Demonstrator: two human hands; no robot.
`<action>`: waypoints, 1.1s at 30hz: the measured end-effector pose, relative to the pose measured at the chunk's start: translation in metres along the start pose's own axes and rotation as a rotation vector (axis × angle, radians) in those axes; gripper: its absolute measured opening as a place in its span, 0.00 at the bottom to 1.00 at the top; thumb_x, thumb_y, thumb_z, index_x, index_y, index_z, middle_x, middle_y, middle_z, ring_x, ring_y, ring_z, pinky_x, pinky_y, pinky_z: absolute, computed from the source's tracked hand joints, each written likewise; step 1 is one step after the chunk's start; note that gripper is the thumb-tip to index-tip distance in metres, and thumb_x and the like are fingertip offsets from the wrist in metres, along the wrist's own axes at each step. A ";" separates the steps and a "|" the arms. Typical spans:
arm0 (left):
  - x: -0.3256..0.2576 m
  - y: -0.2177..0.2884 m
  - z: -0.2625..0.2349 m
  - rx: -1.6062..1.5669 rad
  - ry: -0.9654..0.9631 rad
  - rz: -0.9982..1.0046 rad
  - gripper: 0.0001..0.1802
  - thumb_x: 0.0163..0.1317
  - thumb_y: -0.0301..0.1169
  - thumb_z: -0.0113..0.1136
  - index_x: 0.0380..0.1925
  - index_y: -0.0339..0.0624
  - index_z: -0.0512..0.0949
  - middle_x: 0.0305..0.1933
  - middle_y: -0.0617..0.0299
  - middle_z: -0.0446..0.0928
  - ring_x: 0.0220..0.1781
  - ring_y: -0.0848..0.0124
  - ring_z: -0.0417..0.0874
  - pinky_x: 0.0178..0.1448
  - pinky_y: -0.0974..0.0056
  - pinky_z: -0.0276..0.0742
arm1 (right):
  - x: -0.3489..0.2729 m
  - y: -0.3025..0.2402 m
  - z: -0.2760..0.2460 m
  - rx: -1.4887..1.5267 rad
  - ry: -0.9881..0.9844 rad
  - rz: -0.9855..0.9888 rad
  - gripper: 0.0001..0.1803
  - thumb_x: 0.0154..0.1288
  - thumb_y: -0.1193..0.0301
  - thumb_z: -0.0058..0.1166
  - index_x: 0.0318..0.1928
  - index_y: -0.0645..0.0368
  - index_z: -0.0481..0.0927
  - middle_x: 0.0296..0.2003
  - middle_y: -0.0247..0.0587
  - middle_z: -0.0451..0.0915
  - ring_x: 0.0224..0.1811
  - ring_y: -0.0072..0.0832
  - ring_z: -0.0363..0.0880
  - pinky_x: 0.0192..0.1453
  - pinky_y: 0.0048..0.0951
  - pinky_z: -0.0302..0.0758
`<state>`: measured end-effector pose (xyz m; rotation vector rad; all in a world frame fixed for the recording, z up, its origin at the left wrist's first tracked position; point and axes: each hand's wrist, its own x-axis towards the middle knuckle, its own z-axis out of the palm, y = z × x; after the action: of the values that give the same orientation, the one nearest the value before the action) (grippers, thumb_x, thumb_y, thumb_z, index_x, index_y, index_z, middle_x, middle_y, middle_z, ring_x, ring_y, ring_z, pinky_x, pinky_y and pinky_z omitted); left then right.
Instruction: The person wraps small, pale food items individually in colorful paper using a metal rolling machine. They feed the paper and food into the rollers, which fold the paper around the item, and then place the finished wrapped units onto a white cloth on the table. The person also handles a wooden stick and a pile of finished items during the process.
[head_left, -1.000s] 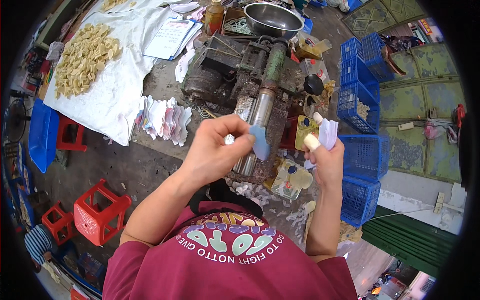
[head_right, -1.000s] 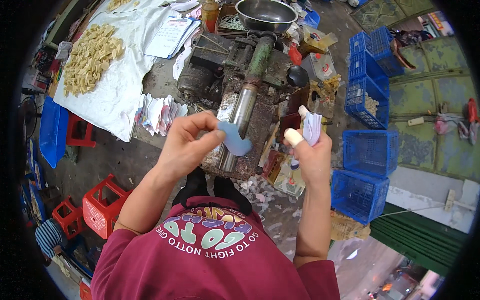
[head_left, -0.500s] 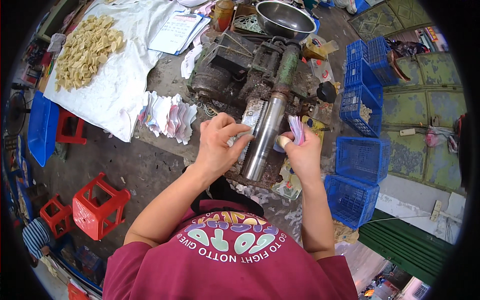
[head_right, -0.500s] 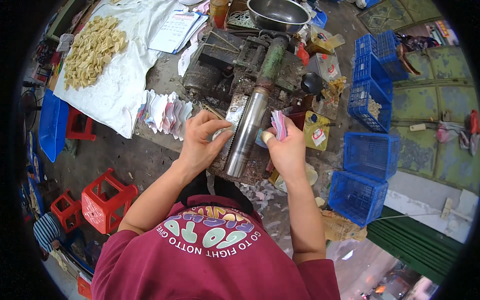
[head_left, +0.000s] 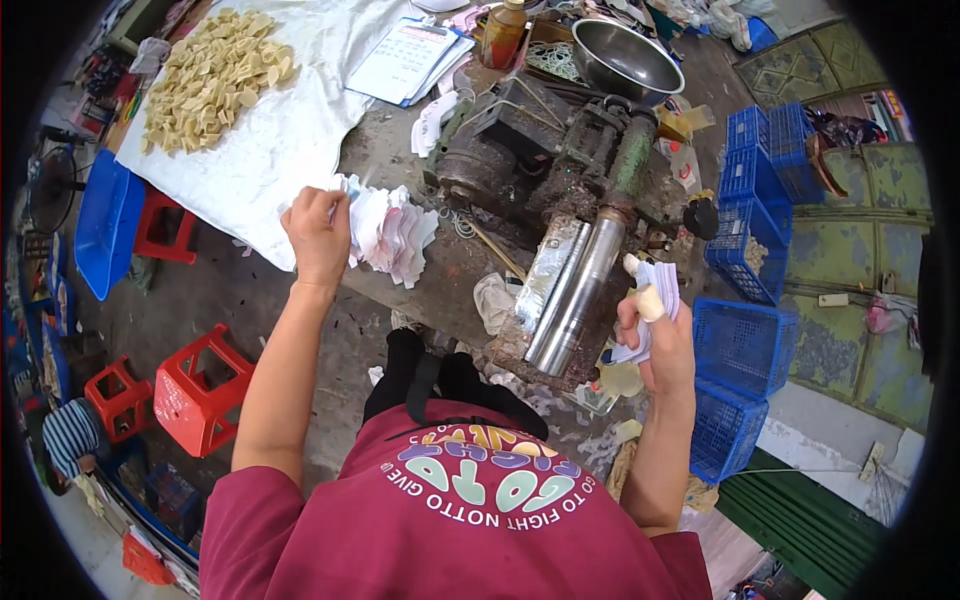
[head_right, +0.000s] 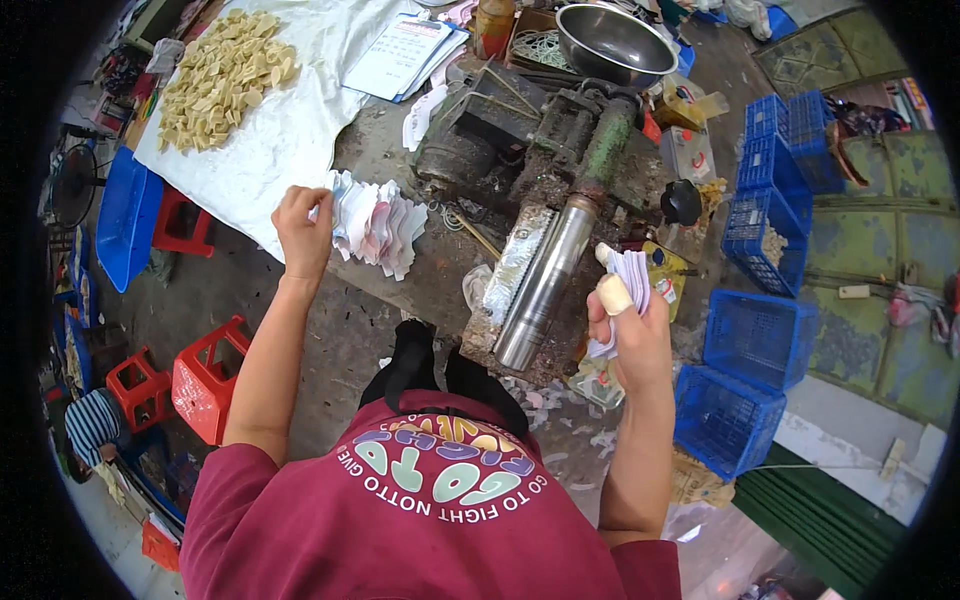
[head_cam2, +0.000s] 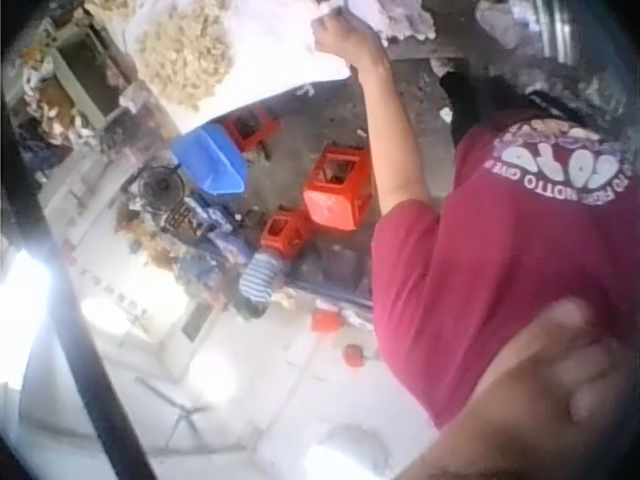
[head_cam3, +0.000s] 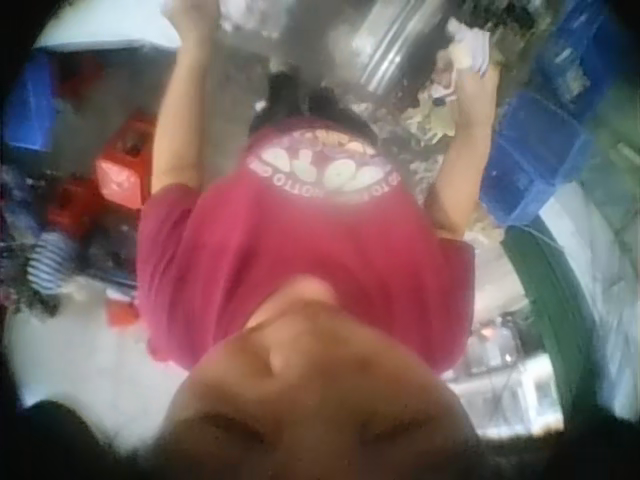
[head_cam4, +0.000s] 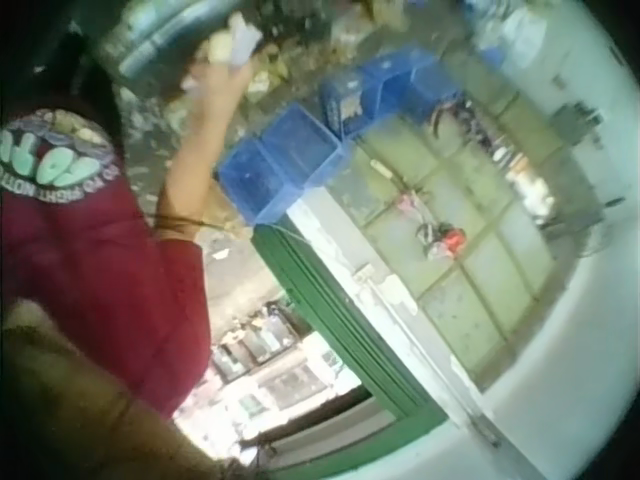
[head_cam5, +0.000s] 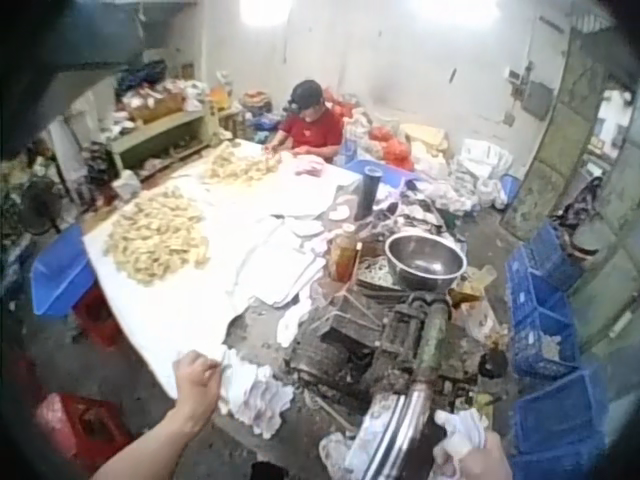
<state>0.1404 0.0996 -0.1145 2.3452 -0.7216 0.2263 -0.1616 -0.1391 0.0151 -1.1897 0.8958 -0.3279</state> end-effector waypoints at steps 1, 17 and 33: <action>-0.009 -0.012 0.003 0.048 -0.094 0.053 0.04 0.52 0.25 0.62 0.30 0.41 0.81 0.35 0.59 0.77 0.43 0.62 0.78 0.52 0.57 0.65 | -0.003 -0.003 0.002 0.069 -0.047 -0.020 0.14 0.63 0.67 0.54 0.43 0.66 0.77 0.23 0.33 0.73 0.21 0.15 0.68 0.26 0.22 0.66; -0.036 0.227 -0.037 -1.137 -0.866 -0.261 0.09 0.53 0.29 0.67 0.26 0.33 0.81 0.25 0.64 0.78 0.29 0.81 0.74 0.33 0.70 0.71 | -0.024 -0.011 0.039 -0.080 -0.298 -0.138 0.37 0.51 0.74 0.68 0.62 0.65 0.66 0.44 0.32 0.76 0.44 0.17 0.74 0.48 0.21 0.73; -0.031 0.216 -0.035 -1.105 -0.709 0.017 0.01 0.58 0.22 0.61 0.29 0.35 0.80 0.30 0.65 0.75 0.35 0.77 0.74 0.41 0.70 0.68 | -0.019 -0.004 -0.045 -0.074 0.151 -0.149 0.28 0.56 0.74 0.60 0.58 0.66 0.71 0.37 0.37 0.83 0.24 0.10 0.72 0.27 0.17 0.70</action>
<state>-0.0039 0.0000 0.0205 1.2966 -0.8696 -0.8383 -0.2062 -0.1578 0.0232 -1.3162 0.9585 -0.5145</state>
